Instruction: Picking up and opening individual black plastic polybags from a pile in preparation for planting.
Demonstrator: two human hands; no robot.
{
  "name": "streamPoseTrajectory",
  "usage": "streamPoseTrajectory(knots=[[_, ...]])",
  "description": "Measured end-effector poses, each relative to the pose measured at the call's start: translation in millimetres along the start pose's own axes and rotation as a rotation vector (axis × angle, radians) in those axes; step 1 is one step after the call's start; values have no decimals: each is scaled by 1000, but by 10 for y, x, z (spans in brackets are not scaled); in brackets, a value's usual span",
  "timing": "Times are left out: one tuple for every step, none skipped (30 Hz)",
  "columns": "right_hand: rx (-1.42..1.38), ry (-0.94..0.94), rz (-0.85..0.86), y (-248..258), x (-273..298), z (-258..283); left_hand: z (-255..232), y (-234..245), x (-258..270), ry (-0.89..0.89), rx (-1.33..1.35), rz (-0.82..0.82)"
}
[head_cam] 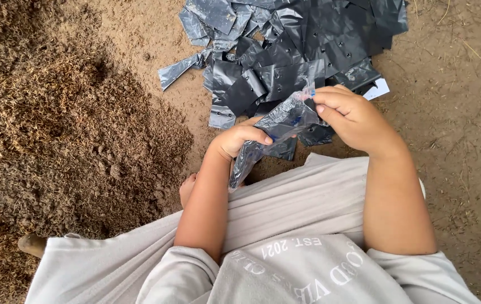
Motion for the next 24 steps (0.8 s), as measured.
streamPoseTrajectory(knots=[[0, -1, -2, 34, 13, -95, 15, 19, 10, 1, 0, 2], [-72, -18, 3, 62, 28, -205, 43, 53, 20, 16, 42, -13], [-144, -34, 8, 99, 43, -318, 73, 80, 22, 30, 84, -28], [-144, -35, 7, 107, 40, -271, -193, -161, 97, 31, 84, -27], [-148, -34, 8, 106, 28, -217, -325, -419, 192, 173, 206, -19], [-152, -33, 10, 103, 17, -163, -464, -694, 308, 315, 327, -12], [-152, -32, 10, 95, 8, -163, -509, -744, 292, 314, 326, -12], [-151, -61, 11, 84, 1, -195, -555, -833, 277, 317, 351, 23], [-150, -91, 11, 70, -1, -226, -600, -923, 267, 321, 376, 58], [-150, -91, 10, 68, -18, -211, -719, -1006, 312, 322, 376, 58], [-194, -137, 10, 62, -22, -242, -839, -1108, 355, 320, 352, 75], [-238, -183, 10, 55, -24, -272, -959, -1210, 397, 317, 327, 93], [-238, -182, 8, 80, -20, -292, -946, -1190, 381, 317, 326, 94], [-237, -202, 25, 84, -11, -328, -907, -1215, 383, 356, 338, 133], [-237, -220, 42, 87, -10, -362, -876, -1235, 387, 394, 349, 171], [-237, -217, 41, 99, 2, -479, -869, -1203, 369, 393, 346, 171], [-303, -255, 49, 92, 29, -633, -854, -1218, 365, 405, 336, 218], [-368, -293, 57, 81, 56, -787, -838, -1231, 362, 416, 326, 265], [-368, -292, 57, 43, 38, -654, -866, -1256, 378, 415, 324, 264], [-368, -303, 85, -24, 25, -528, -893, -1265, 388, 407, 297, 254], [-368, -316, 114, -94, 17, -405, -917, -1275, 401, 398, 271, 244], [-368, -315, 115, -108, 8, -442, -925, -1294, 416, 398, 271, 243], [-344, -325, 127, -130, 5, -489, -930, -1295, 426, 398, 258, 225], [-320, -336, 140, -150, 1, -537, -934, -1297, 435, 397, 245, 208]])
Point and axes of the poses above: each hand's wrist, its own x-axis away from the middle knuckle, its own y-axis out of the back of the hand, z = x × y, the point moved 10 cm from there along -x, towards the middle knuckle, and after that the axes turned 10 degrees about -x, right-handed, at the moved point
